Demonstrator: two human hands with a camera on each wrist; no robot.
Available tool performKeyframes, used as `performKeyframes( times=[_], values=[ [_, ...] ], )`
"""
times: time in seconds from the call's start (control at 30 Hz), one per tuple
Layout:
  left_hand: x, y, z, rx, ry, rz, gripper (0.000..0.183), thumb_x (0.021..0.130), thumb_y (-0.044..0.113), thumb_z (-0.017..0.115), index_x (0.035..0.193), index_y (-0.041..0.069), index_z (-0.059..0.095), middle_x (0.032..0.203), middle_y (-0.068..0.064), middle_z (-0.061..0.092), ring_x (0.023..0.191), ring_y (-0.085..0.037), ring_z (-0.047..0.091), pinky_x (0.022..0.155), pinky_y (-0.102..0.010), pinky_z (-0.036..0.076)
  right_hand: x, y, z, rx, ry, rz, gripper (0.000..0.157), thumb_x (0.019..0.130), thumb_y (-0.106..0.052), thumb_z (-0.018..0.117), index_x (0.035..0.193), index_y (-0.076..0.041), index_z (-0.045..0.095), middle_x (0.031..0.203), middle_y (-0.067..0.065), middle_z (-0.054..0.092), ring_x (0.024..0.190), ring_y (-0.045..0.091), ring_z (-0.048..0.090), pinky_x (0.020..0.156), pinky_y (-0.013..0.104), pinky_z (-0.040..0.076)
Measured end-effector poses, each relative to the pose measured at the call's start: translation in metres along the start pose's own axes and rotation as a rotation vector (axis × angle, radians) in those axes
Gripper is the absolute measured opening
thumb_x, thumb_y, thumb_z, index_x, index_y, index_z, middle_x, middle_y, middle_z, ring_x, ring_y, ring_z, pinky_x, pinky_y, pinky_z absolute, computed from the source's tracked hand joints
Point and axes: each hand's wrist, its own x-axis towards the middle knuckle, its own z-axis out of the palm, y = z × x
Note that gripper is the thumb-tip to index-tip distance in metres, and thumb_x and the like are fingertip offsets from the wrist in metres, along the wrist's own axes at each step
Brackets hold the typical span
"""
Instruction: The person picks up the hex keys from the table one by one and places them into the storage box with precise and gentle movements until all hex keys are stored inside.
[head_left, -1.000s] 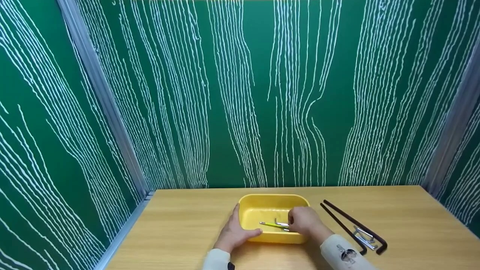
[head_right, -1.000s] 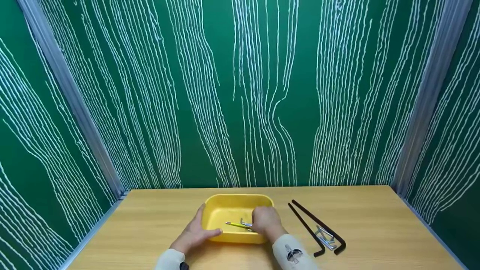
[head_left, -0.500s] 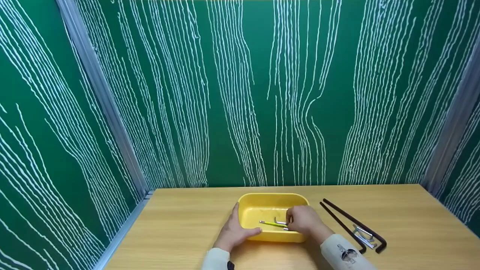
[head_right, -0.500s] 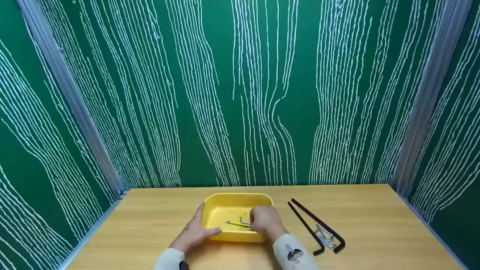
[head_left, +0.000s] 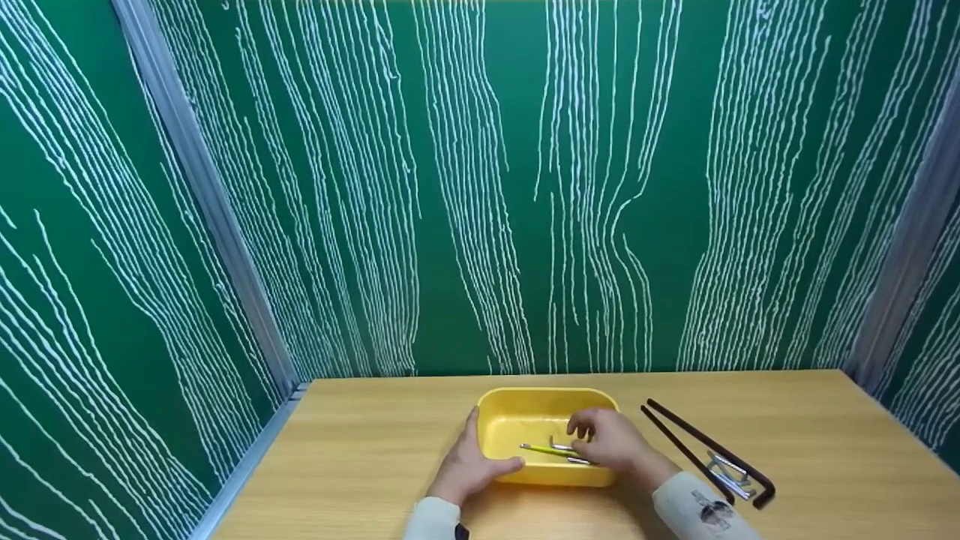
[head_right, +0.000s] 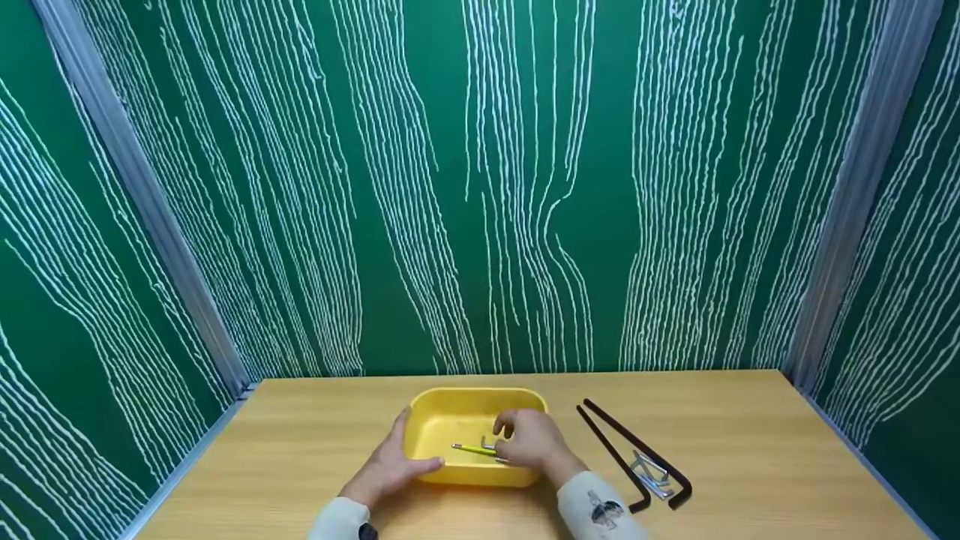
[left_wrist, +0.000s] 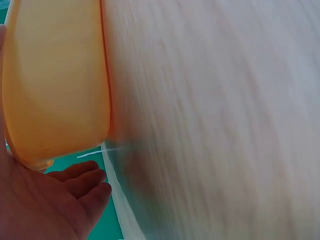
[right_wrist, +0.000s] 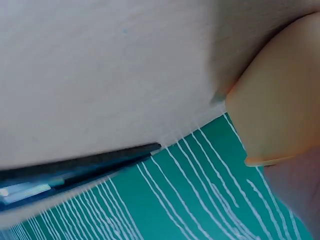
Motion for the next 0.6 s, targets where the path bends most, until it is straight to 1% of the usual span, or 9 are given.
performKeyframes(
  times=[0.1, 0.13, 0.2, 0.23, 0.33, 0.47, 0.53, 0.6],
  values=[
    [-0.001, -0.001, -0.002, -0.01, -0.006, -0.008, 0.12, 0.048, 0.056, 0.076, 0.141, 0.02, 0.009, 0.133, -0.005, 0.04, 0.104, -0.018, 0.046, 0.1, -0.04, 0.032, -0.005, -0.001, -0.007, 0.145, 0.023, -0.039, 0.014, 0.072, -0.013, 0.065, 0.081, -0.022, 0.06, 0.08, 0.0, 0.057, 0.074, 0.015, 0.048, 0.063, 0.025, 0.042],
    [-0.001, -0.001, -0.003, -0.013, -0.008, -0.009, 0.12, 0.048, 0.056, 0.076, 0.141, 0.02, 0.009, 0.133, -0.005, 0.04, 0.104, -0.018, 0.046, 0.1, -0.04, 0.032, -0.006, 0.0, -0.011, 0.175, 0.032, -0.051, 0.016, 0.072, -0.011, 0.064, 0.081, -0.023, 0.059, 0.082, 0.002, 0.057, 0.076, 0.017, 0.049, 0.065, 0.026, 0.043],
    [0.0, -0.001, -0.004, -0.026, -0.009, -0.015, 0.121, 0.046, 0.056, 0.076, 0.141, 0.022, 0.009, 0.133, -0.004, 0.04, 0.103, -0.018, 0.046, 0.1, -0.04, 0.033, -0.009, 0.0, -0.019, 0.189, 0.044, -0.076, 0.017, 0.073, -0.01, 0.064, 0.08, -0.025, 0.058, 0.082, 0.002, 0.057, 0.078, 0.02, 0.05, 0.067, 0.028, 0.045],
    [0.0, -0.001, -0.004, -0.033, -0.009, -0.016, 0.122, 0.045, 0.057, 0.076, 0.141, 0.022, 0.009, 0.132, -0.003, 0.04, 0.103, -0.018, 0.046, 0.1, -0.04, 0.033, -0.01, 0.0, -0.023, 0.189, 0.048, -0.084, 0.017, 0.074, -0.009, 0.064, 0.08, -0.025, 0.058, 0.082, 0.001, 0.057, 0.078, 0.021, 0.05, 0.067, 0.029, 0.046],
    [0.0, -0.001, -0.005, -0.049, -0.013, -0.025, 0.124, 0.043, 0.059, 0.076, 0.141, 0.023, 0.009, 0.131, -0.002, 0.04, 0.102, -0.018, 0.046, 0.099, -0.04, 0.034, -0.013, 0.001, -0.032, 0.177, 0.054, -0.093, 0.016, 0.075, -0.009, 0.063, 0.079, -0.024, 0.059, 0.08, -0.002, 0.056, 0.079, 0.022, 0.051, 0.067, 0.029, 0.047],
    [0.0, 0.0, -0.003, -0.053, -0.015, -0.026, 0.124, 0.043, 0.058, 0.076, 0.141, 0.023, 0.009, 0.131, -0.003, 0.041, 0.102, -0.018, 0.047, 0.099, -0.039, 0.034, -0.019, 0.008, -0.042, 0.124, 0.069, -0.107, 0.014, 0.075, -0.009, 0.063, 0.079, -0.023, 0.059, 0.077, -0.006, 0.056, 0.075, 0.018, 0.052, 0.063, 0.025, 0.046],
    [0.0, 0.001, -0.002, -0.047, -0.015, -0.023, 0.123, 0.044, 0.057, 0.077, 0.141, 0.023, 0.009, 0.131, -0.003, 0.041, 0.101, -0.018, 0.047, 0.1, -0.038, 0.034, -0.021, 0.013, -0.046, 0.074, 0.074, -0.071, 0.013, 0.073, -0.012, 0.063, 0.078, -0.023, 0.059, 0.073, -0.007, 0.054, 0.07, 0.015, 0.051, 0.06, 0.025, 0.045],
    [0.0, 0.001, -0.001, -0.046, -0.014, -0.016, 0.122, 0.045, 0.055, 0.077, 0.141, 0.023, 0.009, 0.131, -0.004, 0.042, 0.101, -0.018, 0.047, 0.099, -0.038, 0.034, -0.023, 0.016, -0.051, 0.027, 0.076, 0.002, 0.01, 0.072, -0.014, 0.063, 0.077, -0.022, 0.059, 0.07, -0.007, 0.054, 0.065, 0.013, 0.049, 0.056, 0.024, 0.043]
  ],
)
